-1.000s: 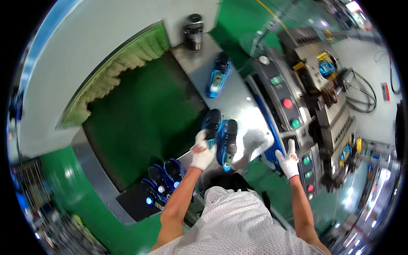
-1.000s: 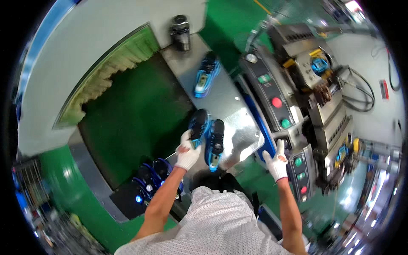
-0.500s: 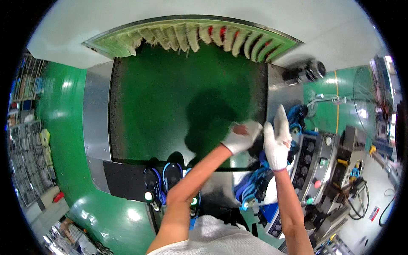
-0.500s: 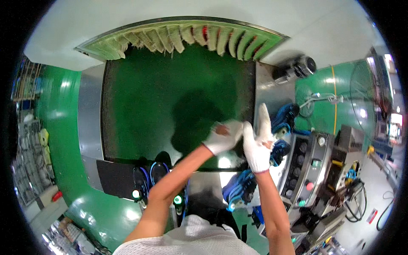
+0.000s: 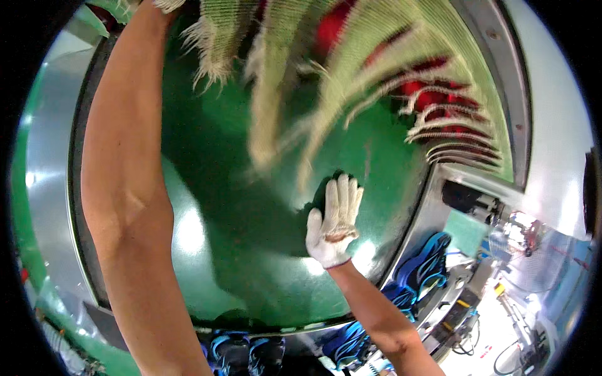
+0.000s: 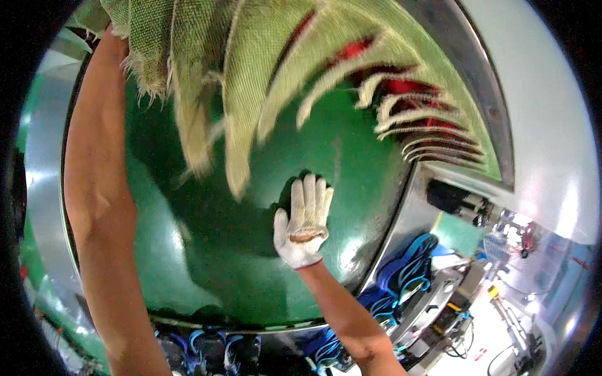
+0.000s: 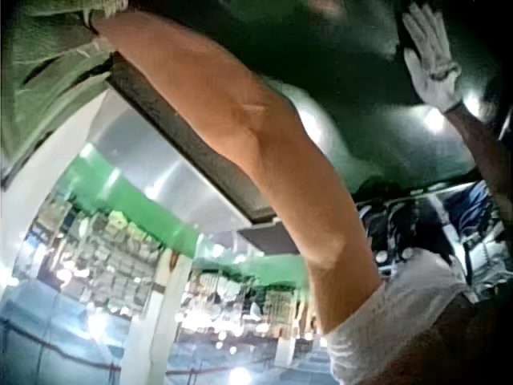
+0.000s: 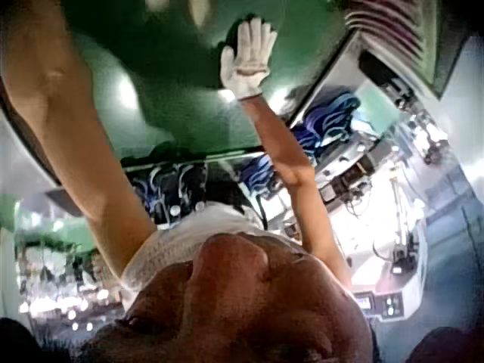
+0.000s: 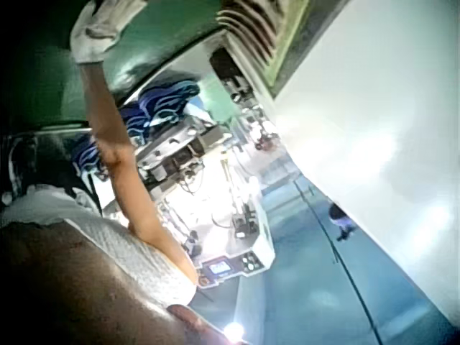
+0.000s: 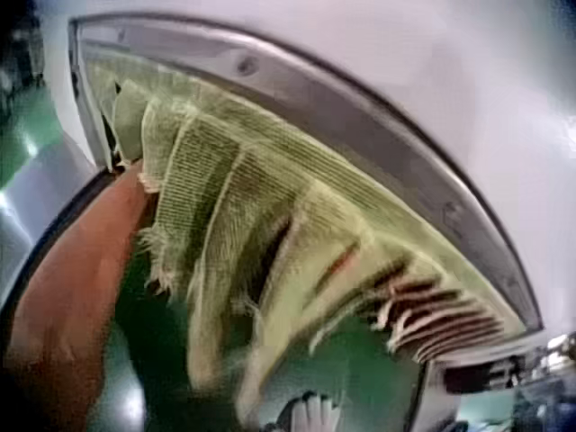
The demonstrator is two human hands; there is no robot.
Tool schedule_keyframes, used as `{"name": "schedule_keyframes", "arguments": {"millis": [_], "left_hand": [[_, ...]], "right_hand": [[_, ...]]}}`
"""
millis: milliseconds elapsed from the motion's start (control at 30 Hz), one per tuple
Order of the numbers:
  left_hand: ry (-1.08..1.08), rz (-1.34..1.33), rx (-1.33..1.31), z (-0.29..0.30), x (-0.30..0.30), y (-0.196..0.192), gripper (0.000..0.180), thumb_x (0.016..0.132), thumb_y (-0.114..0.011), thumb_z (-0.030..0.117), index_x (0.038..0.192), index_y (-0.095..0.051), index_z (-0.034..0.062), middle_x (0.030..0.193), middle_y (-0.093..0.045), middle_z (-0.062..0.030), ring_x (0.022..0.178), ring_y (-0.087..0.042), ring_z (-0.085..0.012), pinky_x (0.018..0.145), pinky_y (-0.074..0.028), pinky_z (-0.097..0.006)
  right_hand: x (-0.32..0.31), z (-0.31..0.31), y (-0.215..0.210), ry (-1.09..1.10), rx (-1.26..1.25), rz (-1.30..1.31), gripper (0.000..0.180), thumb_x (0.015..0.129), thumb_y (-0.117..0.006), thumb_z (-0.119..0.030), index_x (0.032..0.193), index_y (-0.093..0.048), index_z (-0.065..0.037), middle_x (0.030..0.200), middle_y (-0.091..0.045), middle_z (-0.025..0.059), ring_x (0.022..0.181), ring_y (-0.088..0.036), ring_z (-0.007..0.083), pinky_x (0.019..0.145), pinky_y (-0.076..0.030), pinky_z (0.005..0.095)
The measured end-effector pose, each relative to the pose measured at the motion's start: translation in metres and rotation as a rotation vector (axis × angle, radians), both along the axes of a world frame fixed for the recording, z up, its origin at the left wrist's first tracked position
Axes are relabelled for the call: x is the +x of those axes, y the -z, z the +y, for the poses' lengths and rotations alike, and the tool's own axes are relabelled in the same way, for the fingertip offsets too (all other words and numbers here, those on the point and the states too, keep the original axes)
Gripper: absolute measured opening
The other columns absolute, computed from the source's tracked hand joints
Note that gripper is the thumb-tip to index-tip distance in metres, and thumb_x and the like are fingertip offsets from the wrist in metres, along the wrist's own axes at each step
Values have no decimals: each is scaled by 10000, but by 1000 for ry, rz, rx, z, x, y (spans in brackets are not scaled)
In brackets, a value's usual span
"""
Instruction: The person repeatedly picks up blue and black sneakers from a metal tray and places them into a shoe assembly machine. They operate the machine's controls to process each shoe individually, then remove the finished product and place it back onto the tray.
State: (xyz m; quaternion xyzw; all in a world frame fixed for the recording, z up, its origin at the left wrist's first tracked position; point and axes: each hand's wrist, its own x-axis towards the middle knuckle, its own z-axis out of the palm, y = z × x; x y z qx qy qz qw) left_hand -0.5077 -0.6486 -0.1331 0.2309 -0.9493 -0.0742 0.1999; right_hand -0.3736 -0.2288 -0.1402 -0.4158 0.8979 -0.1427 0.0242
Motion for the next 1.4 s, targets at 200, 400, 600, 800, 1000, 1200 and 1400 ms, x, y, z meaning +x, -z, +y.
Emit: {"name": "schedule_keyframes", "arguments": {"millis": [200, 400, 600, 800, 1000, 1200, 1400], "left_hand": [[-5, 149, 154, -11, -24, 32, 360, 966, -460, 276, 1154, -660, 43, 1022, -726, -217, 887, -712, -390, 789, -544, -534], [-41, 286, 339, -33, -11, 76, 364, 951, -509, 259, 1234, -628, 65, 1128, -675, -196, 987, -665, -350, 867, -512, -487], [-13, 331, 428, -46, 5, 102, 424, 932, -597, 268, 1328, -597, 117, 1296, -601, -165, 1148, -592, -310, 991, -457, -449], [60, 350, 462, -39, 8, 81, 534, 912, -685, 277, 1421, -567, 169, 1464, -527, -134, 1309, -519, -270, 1115, -402, -411], [-57, -276, -40, 21, 74, 41, 482, 1045, -459, 382, 1403, -551, 73, 1420, -564, -175, 1318, -516, -329, 1162, -352, -475], [288, -170, -44, 192, 213, -8, 623, 1030, -516, 327, 1537, -336, 13, 1619, -291, -214, 1482, -283, -434, 1224, -199, -577], [291, -633, 204, 251, 336, -49, 755, 925, -640, 344, 1505, -361, -52, 1545, -345, -310, 1440, -338, -438, 1175, -311, -527]], "right_hand": [[5, 3, -1, -21, 95, 17, 628, 1016, -452, -244, 1528, -306, 90, 1587, -286, 319, 1493, -229, 510, 1217, -126, 623], [15, 11, 5, 23, 188, 40, 648, 1068, -355, -330, 1525, -281, 124, 1603, -251, 327, 1508, -216, 485, 1232, -136, 549], [19, 9, 8, 16, 148, 55, 638, 1050, -391, -290, 1504, -299, 149, 1590, -259, 347, 1497, -223, 509, 1213, -123, 607], [17, 8, 2, 33, 96, -22, 614, 996, -456, -253, 1493, -337, 90, 1562, -283, 365, 1458, -227, 587, 1176, -139, 694], [1, -25, -39, 97, 102, -27, 648, 818, -665, -239, 1346, -465, 78, 1461, -397, 292, 1407, -327, 493, 1196, -207, 599], [47, 35, -85, 321, -83, -438, 665, 952, -596, -334, 1468, -421, 46, 1567, -344, 287, 1455, -343, 458, 1189, -318, 529], [146, 205, -271, 339, -694, -717, 584, 999, -578, -347, 1480, -469, -33, 1447, -566, 184, 1257, -621, 318, 1059, -499, 408]]}}
